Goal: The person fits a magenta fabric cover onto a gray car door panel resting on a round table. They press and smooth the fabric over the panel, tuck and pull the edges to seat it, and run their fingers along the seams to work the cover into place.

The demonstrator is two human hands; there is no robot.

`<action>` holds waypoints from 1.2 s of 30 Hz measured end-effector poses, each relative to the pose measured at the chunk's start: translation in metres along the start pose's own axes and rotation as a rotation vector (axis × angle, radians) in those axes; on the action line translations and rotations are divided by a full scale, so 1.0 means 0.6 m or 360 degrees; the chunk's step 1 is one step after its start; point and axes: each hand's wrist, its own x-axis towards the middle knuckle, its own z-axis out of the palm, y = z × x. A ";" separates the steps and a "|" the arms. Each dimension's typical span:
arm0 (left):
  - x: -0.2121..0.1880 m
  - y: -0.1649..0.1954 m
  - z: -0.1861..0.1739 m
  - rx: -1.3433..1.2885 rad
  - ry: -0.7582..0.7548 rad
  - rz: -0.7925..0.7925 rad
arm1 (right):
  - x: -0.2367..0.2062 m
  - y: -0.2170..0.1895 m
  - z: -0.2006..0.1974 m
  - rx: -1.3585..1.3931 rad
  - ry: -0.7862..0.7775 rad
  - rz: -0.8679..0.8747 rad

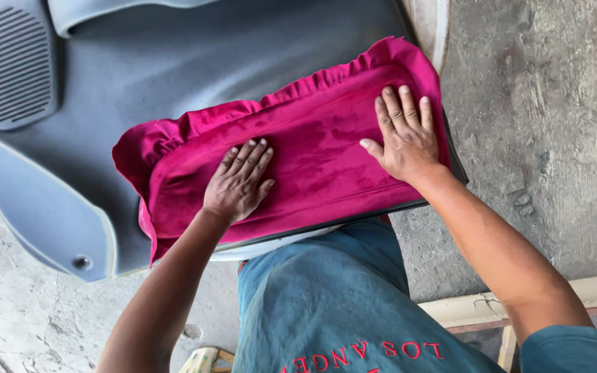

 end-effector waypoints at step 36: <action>-0.234 0.083 0.041 -0.0143 0.0073 -0.0779 | 0.053 -0.289 0.072 0.0234 -0.0278 -0.0134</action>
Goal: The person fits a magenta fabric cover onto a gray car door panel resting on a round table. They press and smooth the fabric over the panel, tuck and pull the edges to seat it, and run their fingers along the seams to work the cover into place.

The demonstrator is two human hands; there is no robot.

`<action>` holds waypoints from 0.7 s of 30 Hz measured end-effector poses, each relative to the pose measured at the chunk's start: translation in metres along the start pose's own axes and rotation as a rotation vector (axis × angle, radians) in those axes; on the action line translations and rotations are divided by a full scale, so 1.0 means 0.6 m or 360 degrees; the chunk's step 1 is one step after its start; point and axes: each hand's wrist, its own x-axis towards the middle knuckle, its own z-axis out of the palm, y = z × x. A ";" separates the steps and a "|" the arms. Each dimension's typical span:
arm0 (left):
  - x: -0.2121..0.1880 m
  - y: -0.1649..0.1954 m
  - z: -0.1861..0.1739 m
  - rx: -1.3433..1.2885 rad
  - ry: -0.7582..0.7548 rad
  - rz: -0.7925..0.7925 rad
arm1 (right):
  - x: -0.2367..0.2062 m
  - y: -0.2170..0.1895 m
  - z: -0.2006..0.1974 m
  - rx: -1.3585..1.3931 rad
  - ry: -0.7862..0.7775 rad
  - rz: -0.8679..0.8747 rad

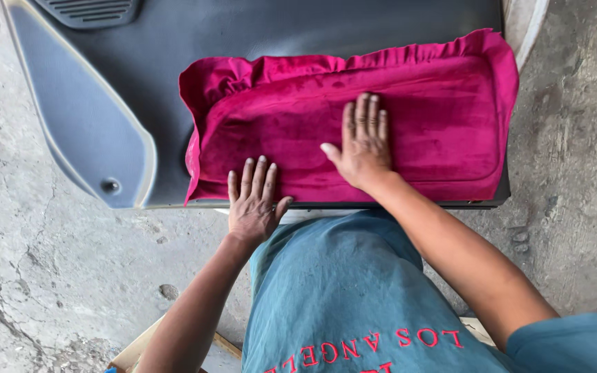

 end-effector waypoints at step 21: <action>-0.004 -0.003 0.004 -0.0021 0.0067 0.0026 | -0.185 0.269 -0.206 -0.0024 0.0175 0.1566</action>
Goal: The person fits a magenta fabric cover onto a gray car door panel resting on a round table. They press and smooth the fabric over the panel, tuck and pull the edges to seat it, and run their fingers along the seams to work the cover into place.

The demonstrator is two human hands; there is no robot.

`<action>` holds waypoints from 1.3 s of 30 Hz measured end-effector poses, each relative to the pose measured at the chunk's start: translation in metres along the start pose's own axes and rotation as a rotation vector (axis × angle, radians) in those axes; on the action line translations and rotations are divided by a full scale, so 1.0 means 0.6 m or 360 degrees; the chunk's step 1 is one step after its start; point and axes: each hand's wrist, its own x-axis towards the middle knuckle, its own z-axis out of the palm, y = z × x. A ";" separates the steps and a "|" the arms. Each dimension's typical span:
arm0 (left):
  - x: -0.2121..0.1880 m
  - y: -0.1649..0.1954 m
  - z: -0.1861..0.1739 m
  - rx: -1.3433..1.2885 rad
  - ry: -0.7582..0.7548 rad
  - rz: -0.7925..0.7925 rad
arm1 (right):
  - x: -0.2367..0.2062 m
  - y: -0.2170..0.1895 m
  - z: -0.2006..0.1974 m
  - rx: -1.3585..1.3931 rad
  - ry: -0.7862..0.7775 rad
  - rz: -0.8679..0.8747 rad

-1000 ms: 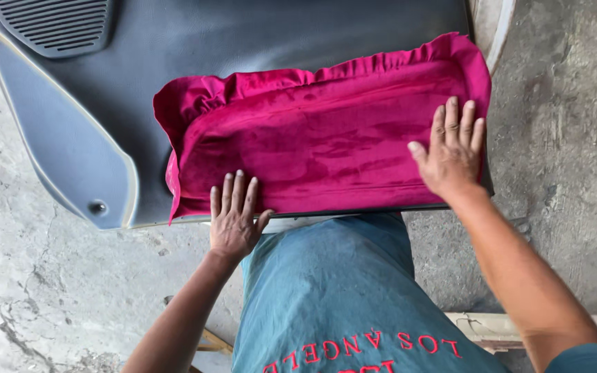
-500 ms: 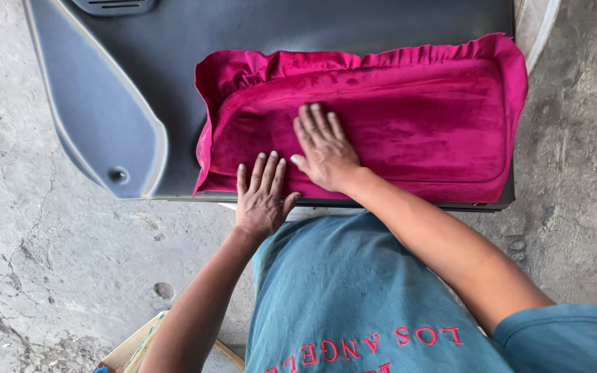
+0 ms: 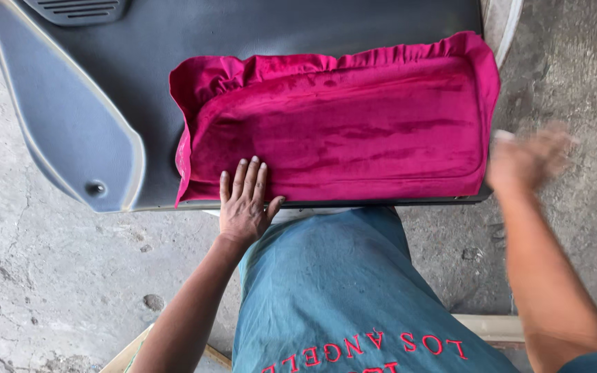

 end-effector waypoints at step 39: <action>0.042 0.049 -0.020 -0.0199 0.0238 0.0298 | -0.060 0.125 0.062 0.0338 0.0477 -0.1023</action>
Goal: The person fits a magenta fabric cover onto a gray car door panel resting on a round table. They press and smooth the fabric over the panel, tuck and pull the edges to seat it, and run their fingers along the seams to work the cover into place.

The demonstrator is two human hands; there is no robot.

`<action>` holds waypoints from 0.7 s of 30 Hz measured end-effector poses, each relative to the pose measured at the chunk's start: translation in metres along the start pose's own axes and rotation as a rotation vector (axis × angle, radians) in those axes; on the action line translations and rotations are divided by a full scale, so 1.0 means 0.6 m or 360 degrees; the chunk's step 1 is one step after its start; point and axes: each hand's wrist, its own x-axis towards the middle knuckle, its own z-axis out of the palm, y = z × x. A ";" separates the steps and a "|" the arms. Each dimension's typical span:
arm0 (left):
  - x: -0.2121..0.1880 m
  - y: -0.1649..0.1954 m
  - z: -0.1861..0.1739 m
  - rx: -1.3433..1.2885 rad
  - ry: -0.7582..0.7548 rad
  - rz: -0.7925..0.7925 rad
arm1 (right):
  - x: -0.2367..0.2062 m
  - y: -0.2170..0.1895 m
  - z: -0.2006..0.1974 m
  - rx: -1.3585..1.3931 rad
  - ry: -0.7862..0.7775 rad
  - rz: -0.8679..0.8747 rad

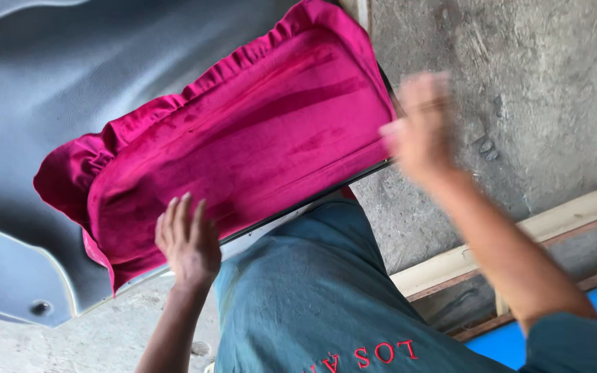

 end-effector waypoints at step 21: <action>0.116 -0.049 0.006 0.0292 -0.0364 0.0168 | 0.022 -0.043 0.120 0.0028 -0.0182 0.0033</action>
